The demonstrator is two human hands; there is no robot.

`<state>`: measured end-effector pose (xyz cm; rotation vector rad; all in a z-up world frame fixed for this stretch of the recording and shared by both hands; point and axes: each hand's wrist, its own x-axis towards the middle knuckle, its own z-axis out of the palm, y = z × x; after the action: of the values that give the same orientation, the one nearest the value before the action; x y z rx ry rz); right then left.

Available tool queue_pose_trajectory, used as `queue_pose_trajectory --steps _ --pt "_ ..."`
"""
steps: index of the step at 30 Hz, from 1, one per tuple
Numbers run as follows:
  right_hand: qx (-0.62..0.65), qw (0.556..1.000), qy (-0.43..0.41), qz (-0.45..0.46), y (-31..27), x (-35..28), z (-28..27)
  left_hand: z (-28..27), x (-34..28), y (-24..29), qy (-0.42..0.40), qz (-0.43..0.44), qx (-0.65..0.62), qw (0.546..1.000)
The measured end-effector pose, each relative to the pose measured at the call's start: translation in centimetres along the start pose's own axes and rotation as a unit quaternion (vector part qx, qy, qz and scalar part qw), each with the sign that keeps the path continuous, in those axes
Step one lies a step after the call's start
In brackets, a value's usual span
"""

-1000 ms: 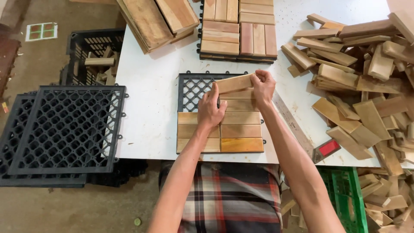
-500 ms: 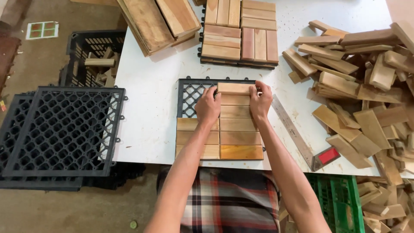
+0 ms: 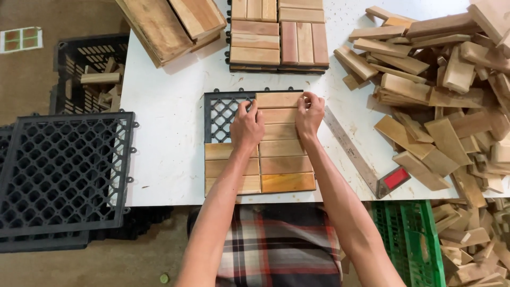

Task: The person assembles a wooden floor tile by placing individual wooden slats into a plastic interlocking grid and then uses a combination square to ensure the slats are properly aligned.

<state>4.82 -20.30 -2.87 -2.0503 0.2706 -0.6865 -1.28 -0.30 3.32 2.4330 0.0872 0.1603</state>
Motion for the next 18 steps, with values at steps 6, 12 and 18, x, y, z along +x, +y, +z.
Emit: queue_pose_trajectory --steps 6,12,18 --pt "0.015 0.998 -0.002 0.059 -1.6 -0.4 -1.0 1.3 0.9 -1.8 -0.011 -0.007 -0.012 1.0" --pt "-0.014 0.998 -0.018 0.052 0.0 0.0 -0.6 1.2 0.3 -1.5 0.023 0.037 -0.006 0.999" --pt "-0.02 0.996 -0.081 0.023 2.5 1.7 -1.1 2.6 0.7 -2.3 0.072 0.117 0.023 0.99"
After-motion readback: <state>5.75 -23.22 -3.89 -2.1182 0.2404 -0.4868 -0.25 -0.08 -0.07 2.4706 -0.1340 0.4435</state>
